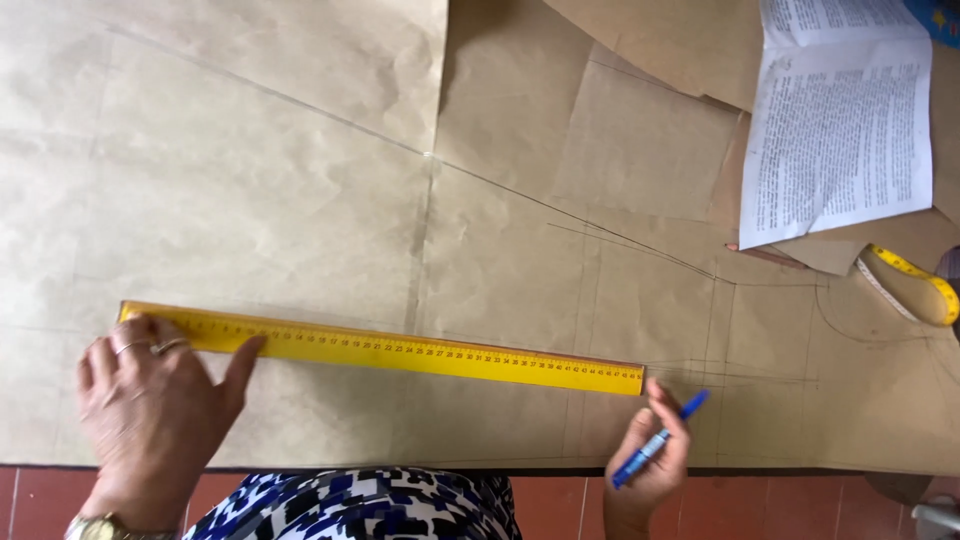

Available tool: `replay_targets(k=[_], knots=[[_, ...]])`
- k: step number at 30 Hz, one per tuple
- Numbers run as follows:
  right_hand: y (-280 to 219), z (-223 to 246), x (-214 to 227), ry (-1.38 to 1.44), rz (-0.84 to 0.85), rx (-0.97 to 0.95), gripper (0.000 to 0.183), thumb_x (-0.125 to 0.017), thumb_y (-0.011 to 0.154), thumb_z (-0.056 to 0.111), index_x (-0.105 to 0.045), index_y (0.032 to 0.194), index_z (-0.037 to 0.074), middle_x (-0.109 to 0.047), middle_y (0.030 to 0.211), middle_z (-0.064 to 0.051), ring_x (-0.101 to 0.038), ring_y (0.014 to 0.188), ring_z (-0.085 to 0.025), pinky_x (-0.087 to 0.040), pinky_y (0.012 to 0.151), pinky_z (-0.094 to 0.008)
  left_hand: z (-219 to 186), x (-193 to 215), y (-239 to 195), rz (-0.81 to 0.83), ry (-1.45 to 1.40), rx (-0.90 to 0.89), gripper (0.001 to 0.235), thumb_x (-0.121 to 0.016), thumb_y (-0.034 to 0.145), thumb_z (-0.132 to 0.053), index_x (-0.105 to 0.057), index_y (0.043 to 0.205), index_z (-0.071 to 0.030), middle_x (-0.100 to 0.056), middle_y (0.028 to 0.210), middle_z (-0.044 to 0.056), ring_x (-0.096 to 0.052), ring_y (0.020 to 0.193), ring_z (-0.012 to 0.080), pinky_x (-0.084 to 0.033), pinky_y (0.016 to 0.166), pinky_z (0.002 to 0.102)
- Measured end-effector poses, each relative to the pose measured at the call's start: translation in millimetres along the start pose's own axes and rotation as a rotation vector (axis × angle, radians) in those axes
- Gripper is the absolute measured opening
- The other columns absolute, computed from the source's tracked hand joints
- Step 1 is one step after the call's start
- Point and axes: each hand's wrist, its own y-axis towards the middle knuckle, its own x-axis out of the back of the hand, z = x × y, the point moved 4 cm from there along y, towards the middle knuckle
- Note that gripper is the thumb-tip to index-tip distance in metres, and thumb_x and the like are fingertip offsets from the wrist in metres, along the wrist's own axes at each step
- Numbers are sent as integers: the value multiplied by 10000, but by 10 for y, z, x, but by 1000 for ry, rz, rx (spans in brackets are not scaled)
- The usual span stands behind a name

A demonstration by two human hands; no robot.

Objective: The person uses a yellow ruler and a blue marker to draw straight lines on a large sheet of brown paper. They repeatedly reposition the ruler and draw lines to create a pattern layout on the paper.

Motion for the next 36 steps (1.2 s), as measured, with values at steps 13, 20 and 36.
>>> replay_targets(k=[13, 20, 36], knots=[[550, 2140, -2151, 727, 867, 191, 269, -491, 991, 208, -670, 1090, 35, -687, 1001, -92, -660, 898, -206, -519, 808, -305, -275, -5, -43, -63, -85, 93, 1200, -354, 701, -931, -497, 1271, 114, -449, 1359, 372, -476, 1260, 450, -334, 1106, 483], [157, 2630, -3112, 798, 1154, 176, 219, -551, 953, 219, -680, 1049, 70, -711, 1050, -62, -697, 949, -166, -556, 852, -264, -321, -83, -18, 10, -126, 103, 1243, -311, 748, -909, -281, 1418, 138, -361, 1375, 425, -400, 1289, 503, -305, 1097, 533], [112, 2665, -3191, 733, 1154, 309, 163, -566, 943, 163, -675, 995, 52, -702, 931, -111, -694, 890, -258, -549, 821, -341, -301, -14, 40, 40, -179, 88, 1251, -445, 677, -875, -343, 1348, 177, -399, 1328, 439, -417, 1264, 533, -307, 1071, 581]])
